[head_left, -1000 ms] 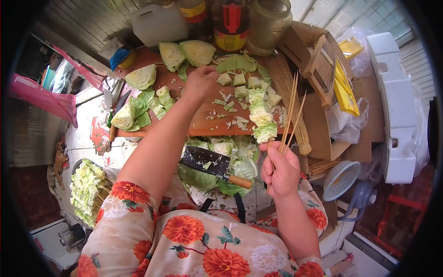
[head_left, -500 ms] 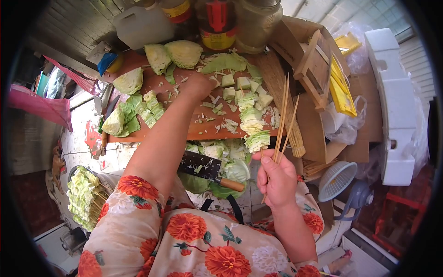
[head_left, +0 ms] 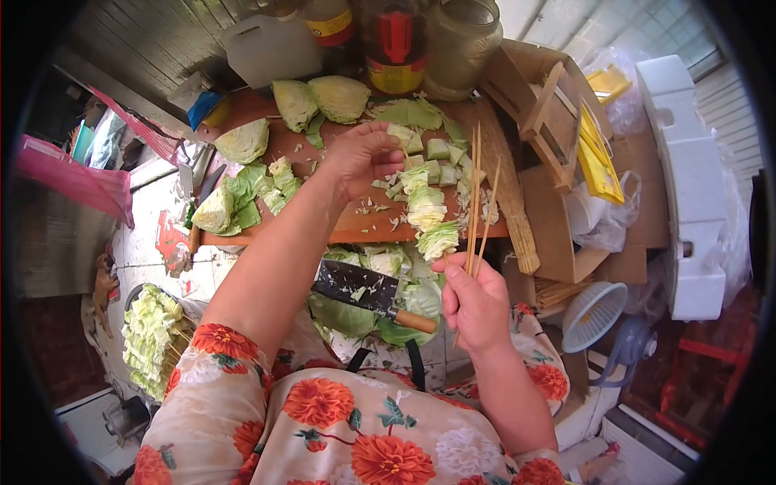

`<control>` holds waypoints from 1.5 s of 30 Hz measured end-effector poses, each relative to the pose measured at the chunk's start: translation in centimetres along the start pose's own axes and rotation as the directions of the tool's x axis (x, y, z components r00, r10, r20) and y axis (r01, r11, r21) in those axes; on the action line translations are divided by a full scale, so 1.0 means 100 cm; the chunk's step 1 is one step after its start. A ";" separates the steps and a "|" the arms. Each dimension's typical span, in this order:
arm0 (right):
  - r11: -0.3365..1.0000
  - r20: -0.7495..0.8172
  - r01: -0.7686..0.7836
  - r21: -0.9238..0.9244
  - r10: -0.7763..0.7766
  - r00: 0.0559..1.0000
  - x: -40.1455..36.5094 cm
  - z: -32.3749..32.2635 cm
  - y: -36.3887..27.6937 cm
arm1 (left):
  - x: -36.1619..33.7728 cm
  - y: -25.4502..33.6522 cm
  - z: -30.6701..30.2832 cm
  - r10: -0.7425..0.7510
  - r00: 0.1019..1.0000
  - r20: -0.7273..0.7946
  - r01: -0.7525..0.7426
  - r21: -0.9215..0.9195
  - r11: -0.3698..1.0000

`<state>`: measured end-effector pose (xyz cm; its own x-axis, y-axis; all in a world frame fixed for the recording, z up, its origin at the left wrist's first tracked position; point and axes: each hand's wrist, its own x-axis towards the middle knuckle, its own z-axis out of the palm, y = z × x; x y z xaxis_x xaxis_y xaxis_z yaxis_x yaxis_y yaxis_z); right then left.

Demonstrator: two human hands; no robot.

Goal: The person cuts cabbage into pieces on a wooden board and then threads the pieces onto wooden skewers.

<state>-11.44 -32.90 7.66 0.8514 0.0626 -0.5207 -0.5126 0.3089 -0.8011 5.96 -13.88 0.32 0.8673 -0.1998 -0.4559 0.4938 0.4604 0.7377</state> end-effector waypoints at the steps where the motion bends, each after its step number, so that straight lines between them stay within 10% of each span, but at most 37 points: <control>1: 1.000 0.002 0.004 0.006 -0.004 1.000 -0.001 0.002 0.000 | -0.005 0.003 0.000 0.009 1.000 0.009 -0.008 -0.039 0.999; 14: 1.000 0.067 -0.004 -0.002 0.004 0.998 -0.001 0.011 0.009 | -0.038 0.019 0.001 0.257 0.966 -0.017 -0.249 0.189 0.950; 32: 0.996 0.073 0.083 0.032 -0.085 0.994 0.001 0.008 0.025 | -0.053 0.023 0.015 0.155 0.971 0.184 -0.203 0.280 0.938; 45: 0.775 0.070 0.381 -0.503 -0.403 0.912 0.008 0.010 0.034 | -0.064 0.027 0.009 0.333 0.939 0.085 -0.339 0.390 0.856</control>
<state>-12.43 -30.85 4.84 0.9913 -0.0008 -0.1316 -0.1287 -0.2143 -0.9683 1.76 -12.16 5.68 0.9842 -0.1083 -0.1404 0.1536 0.1249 0.9802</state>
